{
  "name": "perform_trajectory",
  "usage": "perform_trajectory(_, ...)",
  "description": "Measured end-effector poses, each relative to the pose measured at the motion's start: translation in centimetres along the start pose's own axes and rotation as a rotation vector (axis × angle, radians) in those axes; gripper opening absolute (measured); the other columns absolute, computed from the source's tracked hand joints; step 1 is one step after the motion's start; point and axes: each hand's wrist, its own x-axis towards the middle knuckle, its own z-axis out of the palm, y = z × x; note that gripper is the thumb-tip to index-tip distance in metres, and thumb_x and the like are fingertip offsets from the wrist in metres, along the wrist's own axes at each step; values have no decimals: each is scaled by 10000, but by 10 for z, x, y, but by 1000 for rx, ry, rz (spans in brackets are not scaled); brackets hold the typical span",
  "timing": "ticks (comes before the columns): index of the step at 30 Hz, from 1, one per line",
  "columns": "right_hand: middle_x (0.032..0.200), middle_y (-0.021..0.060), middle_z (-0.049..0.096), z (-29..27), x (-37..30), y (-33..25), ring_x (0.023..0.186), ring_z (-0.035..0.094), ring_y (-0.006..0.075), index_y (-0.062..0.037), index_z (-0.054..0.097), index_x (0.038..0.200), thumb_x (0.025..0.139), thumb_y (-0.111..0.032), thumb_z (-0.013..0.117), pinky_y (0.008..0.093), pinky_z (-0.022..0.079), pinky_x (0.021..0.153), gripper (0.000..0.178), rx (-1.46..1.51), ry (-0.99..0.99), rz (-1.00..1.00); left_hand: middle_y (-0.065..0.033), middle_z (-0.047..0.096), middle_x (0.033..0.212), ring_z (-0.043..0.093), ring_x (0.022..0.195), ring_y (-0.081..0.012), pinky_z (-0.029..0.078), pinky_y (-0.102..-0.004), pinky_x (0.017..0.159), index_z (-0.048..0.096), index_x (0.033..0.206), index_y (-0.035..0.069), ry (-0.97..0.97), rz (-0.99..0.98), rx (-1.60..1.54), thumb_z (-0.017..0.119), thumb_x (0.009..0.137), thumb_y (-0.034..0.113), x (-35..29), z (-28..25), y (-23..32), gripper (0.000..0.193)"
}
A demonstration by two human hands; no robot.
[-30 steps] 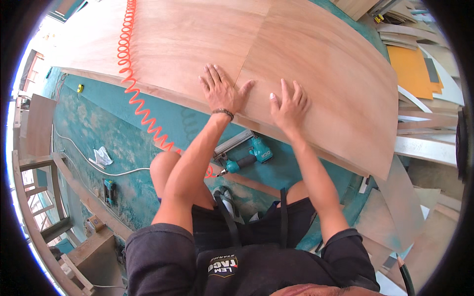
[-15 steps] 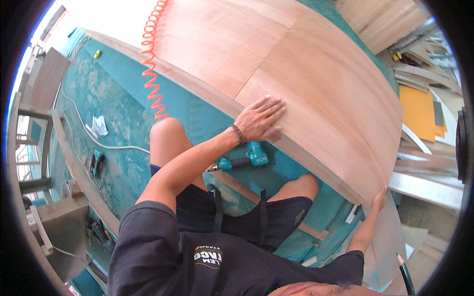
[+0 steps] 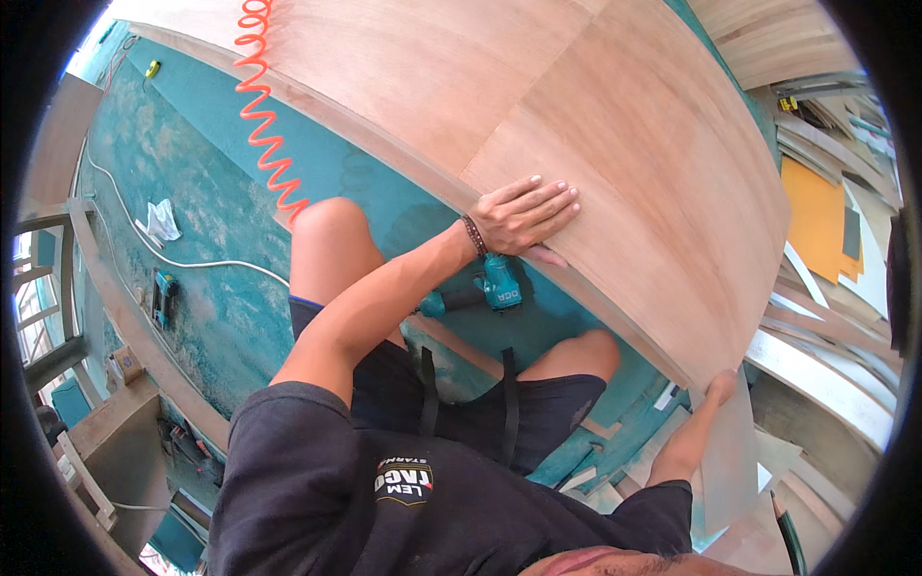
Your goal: The person aligns curved wooden panels on the floor and secures them to a wooden frame using a pneumatic nail gun and a hammer.
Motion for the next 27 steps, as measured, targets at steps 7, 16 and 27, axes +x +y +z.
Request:
perform_trajectory(7,1140,277,683,15,24,31,1092,639,455,40,684,1136,1047,-414,317,551,488,935,590,-74,66,-257,-22,638,1361,611,1245,-168,480,-382,1072,646,1323,135,-91,-10,-43,526,839,777,4,-10,-8,812)
perform_trajectory(16,1174,254,675,6,6,12,1111,638,431,15,680,1152,1023,-358,345,547,496,940,518,-166,70,-244,-144,514,1464,487,1363,-304,383,-491,1153,580,1371,44,-422,109,20,518,779,860,37,-26,-24,1009)
perform_trajectory(27,1297,223,633,-12,-19,-7,1187,602,432,-42,610,1310,1010,-396,335,571,462,988,540,37,31,99,-123,585,1404,519,1342,-284,386,-508,1143,622,1332,53,-317,108,3,545,755,868,27,-15,-24,1001)
